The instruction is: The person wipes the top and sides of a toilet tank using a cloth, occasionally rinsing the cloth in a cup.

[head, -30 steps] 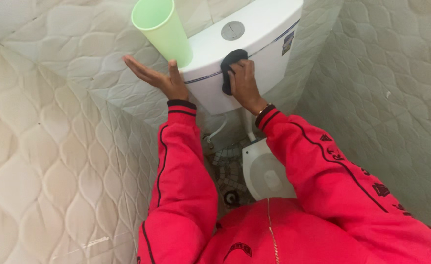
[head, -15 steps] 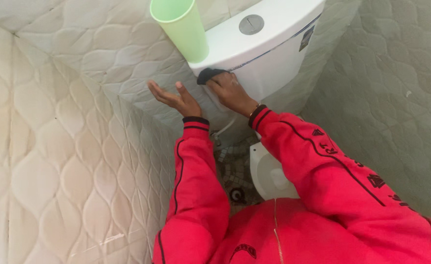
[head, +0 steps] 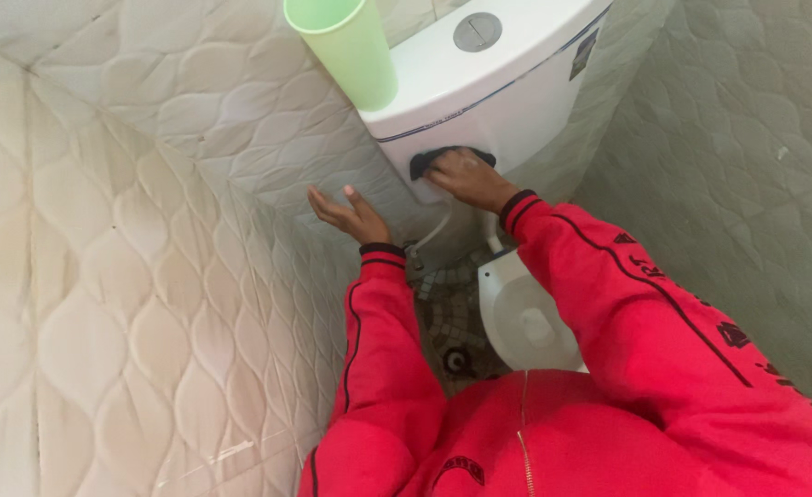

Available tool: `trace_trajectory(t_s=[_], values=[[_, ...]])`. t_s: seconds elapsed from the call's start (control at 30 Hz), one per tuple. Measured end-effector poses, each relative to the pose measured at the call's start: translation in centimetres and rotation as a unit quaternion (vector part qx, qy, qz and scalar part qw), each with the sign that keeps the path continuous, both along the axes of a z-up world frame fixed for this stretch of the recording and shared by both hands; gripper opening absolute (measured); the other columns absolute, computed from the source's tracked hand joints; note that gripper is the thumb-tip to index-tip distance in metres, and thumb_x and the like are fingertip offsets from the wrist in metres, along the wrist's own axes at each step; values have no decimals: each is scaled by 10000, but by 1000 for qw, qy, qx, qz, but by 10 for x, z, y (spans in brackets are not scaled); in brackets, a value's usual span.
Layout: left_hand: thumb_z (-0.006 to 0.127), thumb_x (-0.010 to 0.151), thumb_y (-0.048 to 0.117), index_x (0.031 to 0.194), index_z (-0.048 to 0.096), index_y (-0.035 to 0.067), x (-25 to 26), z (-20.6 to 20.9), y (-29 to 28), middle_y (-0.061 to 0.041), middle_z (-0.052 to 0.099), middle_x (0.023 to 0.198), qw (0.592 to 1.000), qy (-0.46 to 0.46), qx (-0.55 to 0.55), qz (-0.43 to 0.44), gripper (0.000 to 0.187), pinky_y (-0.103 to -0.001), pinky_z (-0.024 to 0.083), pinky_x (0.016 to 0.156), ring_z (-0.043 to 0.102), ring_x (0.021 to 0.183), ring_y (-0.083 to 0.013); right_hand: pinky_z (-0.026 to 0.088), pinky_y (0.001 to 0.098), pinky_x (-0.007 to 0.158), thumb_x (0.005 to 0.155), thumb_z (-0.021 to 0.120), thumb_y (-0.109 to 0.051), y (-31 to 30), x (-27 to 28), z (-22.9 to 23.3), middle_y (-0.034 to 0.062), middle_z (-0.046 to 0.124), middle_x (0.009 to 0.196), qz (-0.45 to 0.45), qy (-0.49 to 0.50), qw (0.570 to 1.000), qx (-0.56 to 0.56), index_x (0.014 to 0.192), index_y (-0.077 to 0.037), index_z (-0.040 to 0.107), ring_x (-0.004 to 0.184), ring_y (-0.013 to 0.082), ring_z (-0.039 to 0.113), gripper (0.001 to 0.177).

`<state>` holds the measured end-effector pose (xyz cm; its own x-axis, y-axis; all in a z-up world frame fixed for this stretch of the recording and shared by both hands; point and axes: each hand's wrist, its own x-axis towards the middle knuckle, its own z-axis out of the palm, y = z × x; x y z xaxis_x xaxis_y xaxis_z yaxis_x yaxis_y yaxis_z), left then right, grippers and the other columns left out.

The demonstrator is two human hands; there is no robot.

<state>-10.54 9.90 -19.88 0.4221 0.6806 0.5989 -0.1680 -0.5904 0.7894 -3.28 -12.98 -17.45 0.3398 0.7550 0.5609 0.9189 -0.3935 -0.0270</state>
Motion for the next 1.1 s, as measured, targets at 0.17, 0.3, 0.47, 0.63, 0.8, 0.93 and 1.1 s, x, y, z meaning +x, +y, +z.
trace_trajectory(t_s=[0.17,0.3,0.47,0.63,0.8,0.93,1.1], values=[[512,1098,429,1595,209,-32,-7,-17,-7,-271,233,1622,1000,11,-8,-6,743,-505,327,1254,332,1501,-416,470,457,959,903,589,-56,-17,4,-2,93,620,1106,-66,21,996,49,1138,-84,686,1070,308,593,256],[517,1108,406,1598,207,-30,-17,-23,-11,-273,234,1615,1000,18,-14,-21,725,-519,306,1247,329,1492,-422,463,474,974,917,656,-36,-31,10,-6,137,598,1108,-97,20,989,108,1130,-49,670,1072,337,575,213],[526,1095,421,1596,248,5,-24,-33,-10,-251,304,1592,998,41,-37,-4,708,-526,324,1221,391,1453,-398,451,509,970,900,691,-24,-57,20,-15,214,552,1087,-119,40,980,152,1097,3,614,1059,411,546,213],[526,1085,436,1598,227,4,-26,-33,-32,-265,273,1588,998,30,-55,-7,734,-525,337,1190,390,1437,-401,433,552,977,878,704,-7,-90,34,-6,258,521,1108,-128,11,968,214,1136,43,532,1059,456,514,314],[519,1098,430,1607,241,8,-22,-33,-66,-242,299,1601,998,31,-60,-14,716,-529,327,1218,404,1449,-397,452,544,971,891,697,24,-121,48,13,256,509,1135,-126,26,970,207,1172,41,518,1067,454,513,333],[507,1081,444,1602,217,6,-13,-29,-87,-250,256,1595,996,39,-83,-23,740,-519,331,1194,380,1455,-399,461,537,970,910,692,34,-122,51,28,260,501,1154,-98,12,970,223,1192,47,515,1086,449,510,333],[500,1091,452,1606,213,4,-11,-17,-110,-257,259,1592,995,33,-84,-40,740,-516,324,1207,387,1456,-390,460,528,939,905,670,45,-109,49,47,251,495,1154,-103,-41,968,224,1222,17,567,1082,425,509,334]])
